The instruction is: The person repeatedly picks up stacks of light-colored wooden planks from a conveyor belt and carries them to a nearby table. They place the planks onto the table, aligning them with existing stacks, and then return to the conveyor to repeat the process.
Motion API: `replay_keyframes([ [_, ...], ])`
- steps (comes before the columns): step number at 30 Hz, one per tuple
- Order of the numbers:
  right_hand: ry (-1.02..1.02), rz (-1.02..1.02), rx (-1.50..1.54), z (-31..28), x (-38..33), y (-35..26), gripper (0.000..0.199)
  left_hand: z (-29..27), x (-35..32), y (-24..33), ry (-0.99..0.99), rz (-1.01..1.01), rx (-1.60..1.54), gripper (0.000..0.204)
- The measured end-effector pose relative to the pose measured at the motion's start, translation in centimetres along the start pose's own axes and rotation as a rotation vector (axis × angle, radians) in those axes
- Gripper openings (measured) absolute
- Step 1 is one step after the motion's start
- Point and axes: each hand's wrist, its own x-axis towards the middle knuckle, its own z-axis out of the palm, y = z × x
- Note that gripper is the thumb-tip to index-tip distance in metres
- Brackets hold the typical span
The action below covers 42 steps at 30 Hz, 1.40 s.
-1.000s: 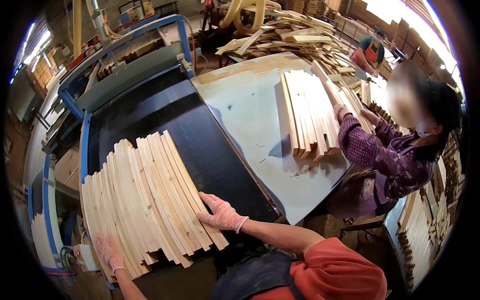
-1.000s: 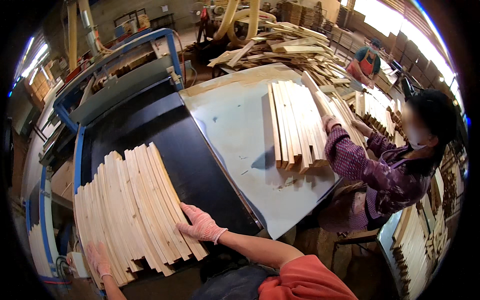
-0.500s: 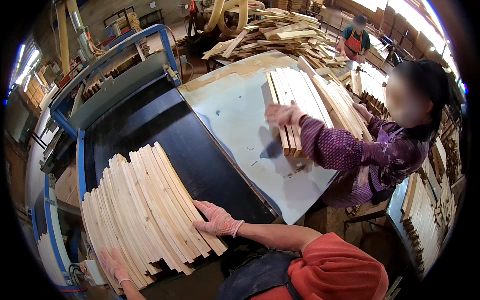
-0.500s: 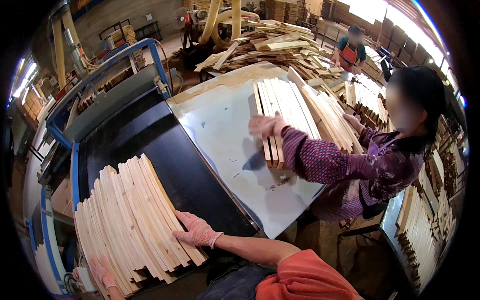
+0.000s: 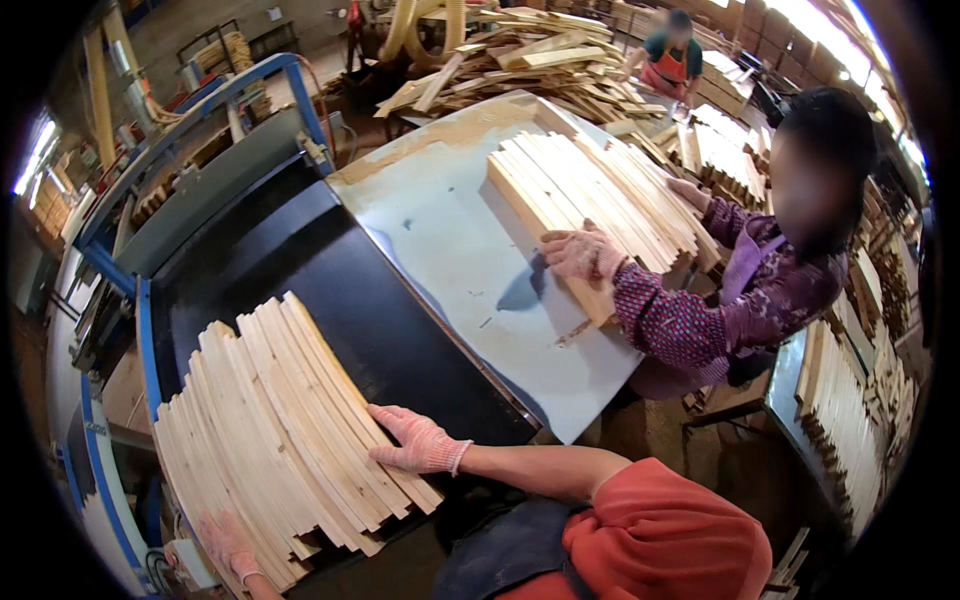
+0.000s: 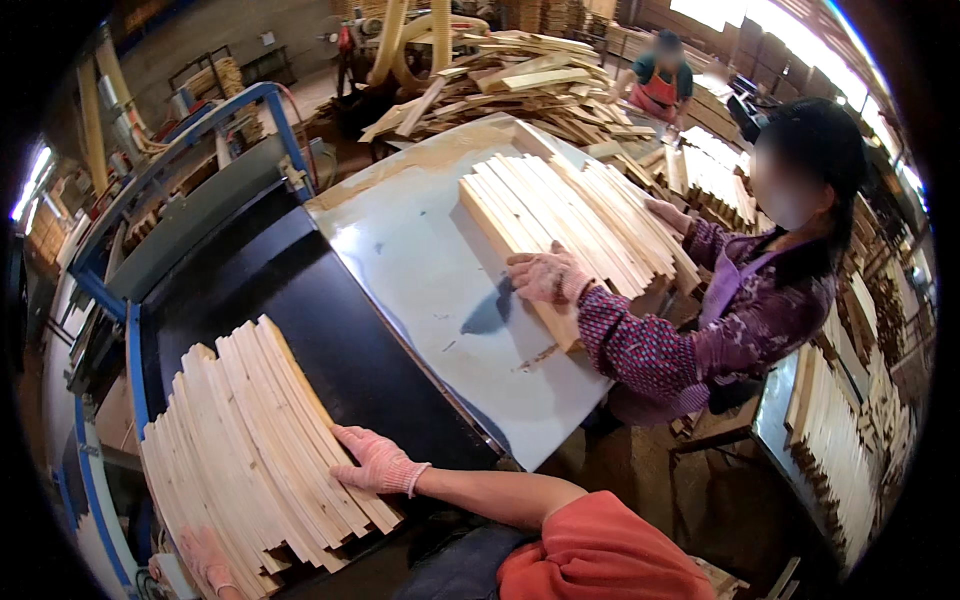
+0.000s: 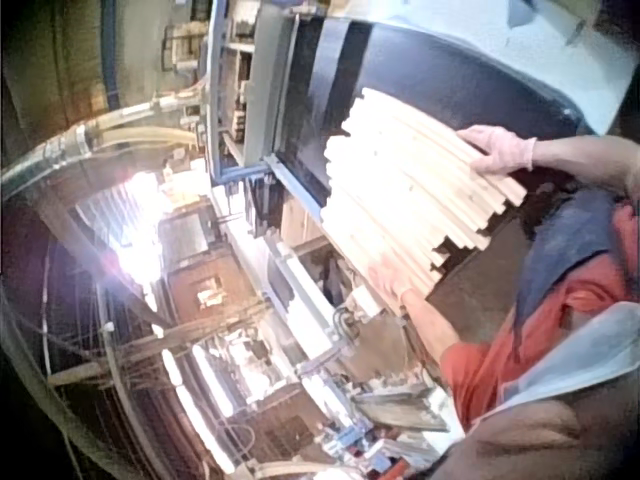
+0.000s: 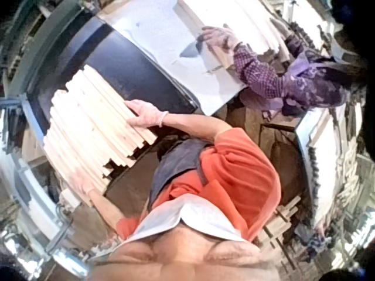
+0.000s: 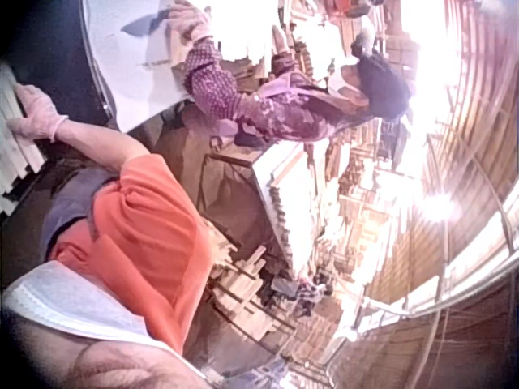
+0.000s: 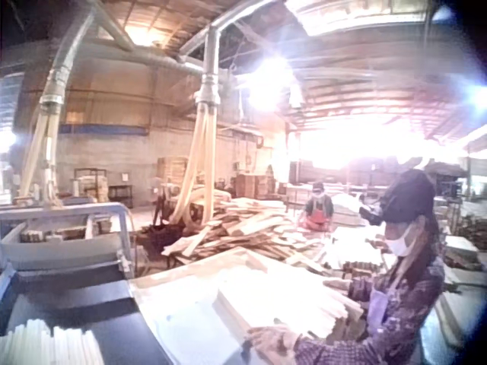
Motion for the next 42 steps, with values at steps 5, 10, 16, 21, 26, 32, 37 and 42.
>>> replay_keyframes([
  [5, -0.009, 0.026, 0.025, -0.3, 0.2, 0.2, 0.089, -2.0, -0.3, 2.0, -0.038, 0.008, 0.005, 0.071],
  [10, -0.015, 0.04, 0.025, -0.1, 0.1, 0.1, 0.09, -1.0, -0.3, 1.4, 0.005, -0.013, 0.045, 0.072],
  [16, -0.021, 0.035, 0.03, -0.3, 0.0, 0.0, 0.091, -0.5, 0.0, 0.5, 0.026, 0.024, 0.052, 0.072],
  [21, -0.063, 0.012, 0.061, -1.5, -0.1, -0.3, 0.089, -0.5, -0.2, 0.0, 0.057, 0.069, -0.002, 0.071],
  [26, 0.224, -0.055, -0.152, -8.5, -2.3, 1.7, 0.088, -1.5, -0.4, 0.8, 0.04, 0.071, -0.052, 0.071],
  [32, 0.874, 0.291, -0.833, -25.6, -9.6, 10.7, 0.091, -0.6, 0.6, 0.0, -0.004, 0.075, -0.101, 0.065],
  [37, 1.021, 0.579, -0.725, -34.2, -16.1, 15.1, 0.088, 3.2, 5.7, 2.4, 0.05, 0.067, -0.985, 0.064],
  [42, 0.933, 0.792, -0.663, -36.0, -16.3, 14.9, 0.086, -11.1, -5.6, 29.4, 0.027, 0.764, -1.013, 0.06],
])
